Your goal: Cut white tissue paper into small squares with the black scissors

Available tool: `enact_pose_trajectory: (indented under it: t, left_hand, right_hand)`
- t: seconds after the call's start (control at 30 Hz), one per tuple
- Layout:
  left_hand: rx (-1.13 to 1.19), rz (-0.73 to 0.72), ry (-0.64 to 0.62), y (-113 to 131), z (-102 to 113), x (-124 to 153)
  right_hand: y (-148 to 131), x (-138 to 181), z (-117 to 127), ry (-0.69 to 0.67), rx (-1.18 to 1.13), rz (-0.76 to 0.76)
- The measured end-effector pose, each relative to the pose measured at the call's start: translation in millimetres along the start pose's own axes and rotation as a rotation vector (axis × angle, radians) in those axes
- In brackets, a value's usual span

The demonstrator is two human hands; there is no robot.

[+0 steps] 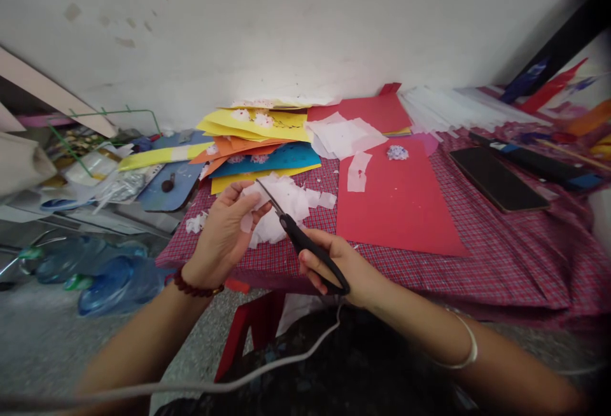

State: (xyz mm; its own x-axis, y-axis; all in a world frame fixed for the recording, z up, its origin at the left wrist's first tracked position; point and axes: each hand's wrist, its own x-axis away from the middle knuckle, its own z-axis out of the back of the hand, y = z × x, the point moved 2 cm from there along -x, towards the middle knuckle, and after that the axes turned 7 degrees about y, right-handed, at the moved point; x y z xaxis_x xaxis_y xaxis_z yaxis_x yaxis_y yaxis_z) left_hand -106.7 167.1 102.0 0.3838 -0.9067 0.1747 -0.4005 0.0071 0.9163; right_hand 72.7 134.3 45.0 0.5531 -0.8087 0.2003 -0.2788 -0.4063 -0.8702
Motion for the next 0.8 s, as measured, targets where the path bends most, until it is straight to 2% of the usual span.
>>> enact_pose_trajectory:
  t: [0.17, 0.27, 0.43, 0.63, 0.8]
  left_hand:
    - [-0.109, 0.212, 0.039, 7, 9, -3]
    - [-0.207, 0.254, 0.008, 10, 23, -6]
    - [-0.254, 0.226, -0.046, 15, 34, -12]
    - [-0.255, 0.115, -0.052, 23, 26, -28]
    - [-0.282, 0.082, -0.076, 20, 22, -41]
  right_hand:
    - [-3, -2, 7, 0.054, -0.034, -0.031]
    - [-6, -3, 12, 0.062, -0.047, -0.061]
    - [-6, -7, 19, 0.011, -0.064, -0.101]
    - [-4, -5, 26, -0.115, -0.112, -0.260]
    - [-7, 0, 30, -0.153, -0.065, -0.244]
